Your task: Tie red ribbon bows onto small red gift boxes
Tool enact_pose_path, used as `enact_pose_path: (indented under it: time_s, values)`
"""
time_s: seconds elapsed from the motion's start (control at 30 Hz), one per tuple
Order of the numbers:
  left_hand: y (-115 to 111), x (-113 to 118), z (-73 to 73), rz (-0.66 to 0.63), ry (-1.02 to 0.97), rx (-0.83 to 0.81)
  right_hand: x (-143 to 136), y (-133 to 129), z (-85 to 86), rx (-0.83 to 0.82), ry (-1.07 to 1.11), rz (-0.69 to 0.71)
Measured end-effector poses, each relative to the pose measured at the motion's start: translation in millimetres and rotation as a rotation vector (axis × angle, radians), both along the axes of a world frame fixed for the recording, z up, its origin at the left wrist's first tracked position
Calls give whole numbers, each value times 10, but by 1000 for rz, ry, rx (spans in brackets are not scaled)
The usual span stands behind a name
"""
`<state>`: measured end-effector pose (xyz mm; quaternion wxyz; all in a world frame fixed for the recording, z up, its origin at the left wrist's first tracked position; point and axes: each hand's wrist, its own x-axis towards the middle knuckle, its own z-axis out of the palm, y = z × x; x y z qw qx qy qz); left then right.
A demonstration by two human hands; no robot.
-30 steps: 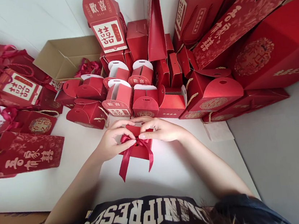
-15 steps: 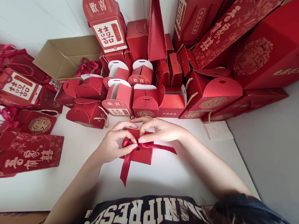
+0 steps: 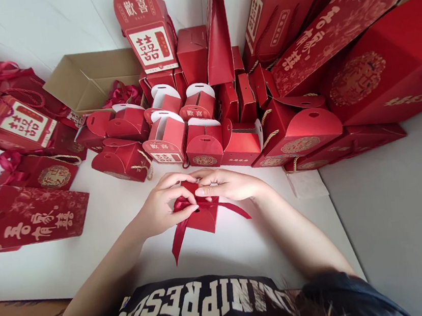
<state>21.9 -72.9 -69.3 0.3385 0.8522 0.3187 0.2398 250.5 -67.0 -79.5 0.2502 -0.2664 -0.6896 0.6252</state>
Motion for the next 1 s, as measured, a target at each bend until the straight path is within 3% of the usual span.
enact_pose_path:
  time_s: [0.2, 0.4, 0.73, 0.87, 1.0]
  values:
    - [16, 13, 4, -23, 39, 22, -52, 6, -93, 72, 36, -25]
    - [13, 6, 15, -25, 37, 40, -94, 10, -198, 31, 106, -79]
    - [228, -284, 15, -115, -65, -106, 4, 9, -47, 70, -36, -117]
    - [235, -256, 4, -172, -68, -101, 9, 2, -31, 105, -73, -127]
    - [253, -174, -75, -148, -112, -132, 1, -12, -33, 98, -67, -121]
